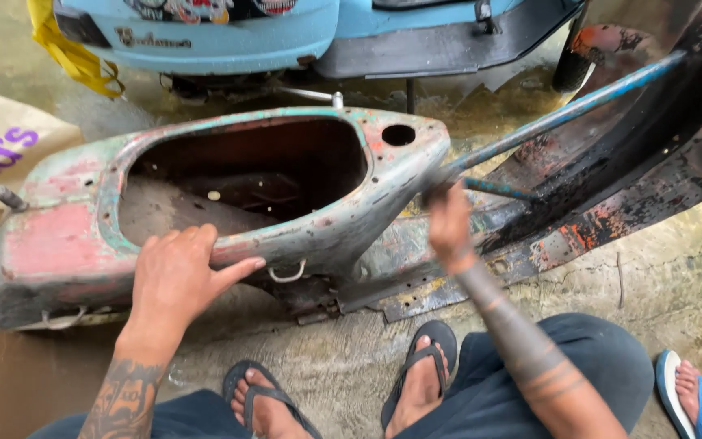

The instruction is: The person is cleaning a metal scooter frame by scrubbing it vigorously with a wire brush to remove rust.

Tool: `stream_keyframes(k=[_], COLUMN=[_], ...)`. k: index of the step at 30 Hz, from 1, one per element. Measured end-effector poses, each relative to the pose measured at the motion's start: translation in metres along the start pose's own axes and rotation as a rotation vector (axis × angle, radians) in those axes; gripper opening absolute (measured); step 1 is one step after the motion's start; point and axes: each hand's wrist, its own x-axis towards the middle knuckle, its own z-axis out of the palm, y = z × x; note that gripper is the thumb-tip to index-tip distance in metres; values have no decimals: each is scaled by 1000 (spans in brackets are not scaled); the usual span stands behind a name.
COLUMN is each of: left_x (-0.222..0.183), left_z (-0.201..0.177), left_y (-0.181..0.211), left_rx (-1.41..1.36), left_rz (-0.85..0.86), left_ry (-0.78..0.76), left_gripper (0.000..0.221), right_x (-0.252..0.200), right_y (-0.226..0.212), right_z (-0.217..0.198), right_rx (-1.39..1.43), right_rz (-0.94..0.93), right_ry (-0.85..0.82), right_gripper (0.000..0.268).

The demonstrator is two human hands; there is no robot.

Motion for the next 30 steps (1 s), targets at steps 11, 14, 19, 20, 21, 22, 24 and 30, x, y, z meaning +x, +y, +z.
stream_keyframes(k=[11, 14, 19, 20, 21, 22, 24, 30], left_x=[10, 2, 12, 10, 8, 4, 7, 6], left_z=[-11, -13, -21, -20, -17, -19, -23, -15], left_y=[4, 5, 3, 3, 3, 3, 6, 2], left_rx=[-12, 4, -25, -30, -34, -33, -25, -24], left_rz=[-62, -78, -91, -79, -67, -61, -45, -44], left_ry=[-106, -184, -198, -210, -223, -243, -222, -204], left_gripper=[73, 73, 73, 73, 74, 74, 74, 73], right_x=[-49, -63, -43, -42, -41, -32, -1, -53], right_y=[-32, -93, -55, -45, -33, -48, -71, -70], right_z=[26, 32, 8, -2, -11, -18, -35, 11], right_rx=[-339, -280, -65, -161, -255, -254, -36, 13], right_rz=[-233, -429, -387, -205, -21, -1, 354, 506], right_ry=[-446, -591, -316, -182, -50, -55, 186, 140], right_gripper=[33, 31, 27, 29, 35, 35, 17, 15])
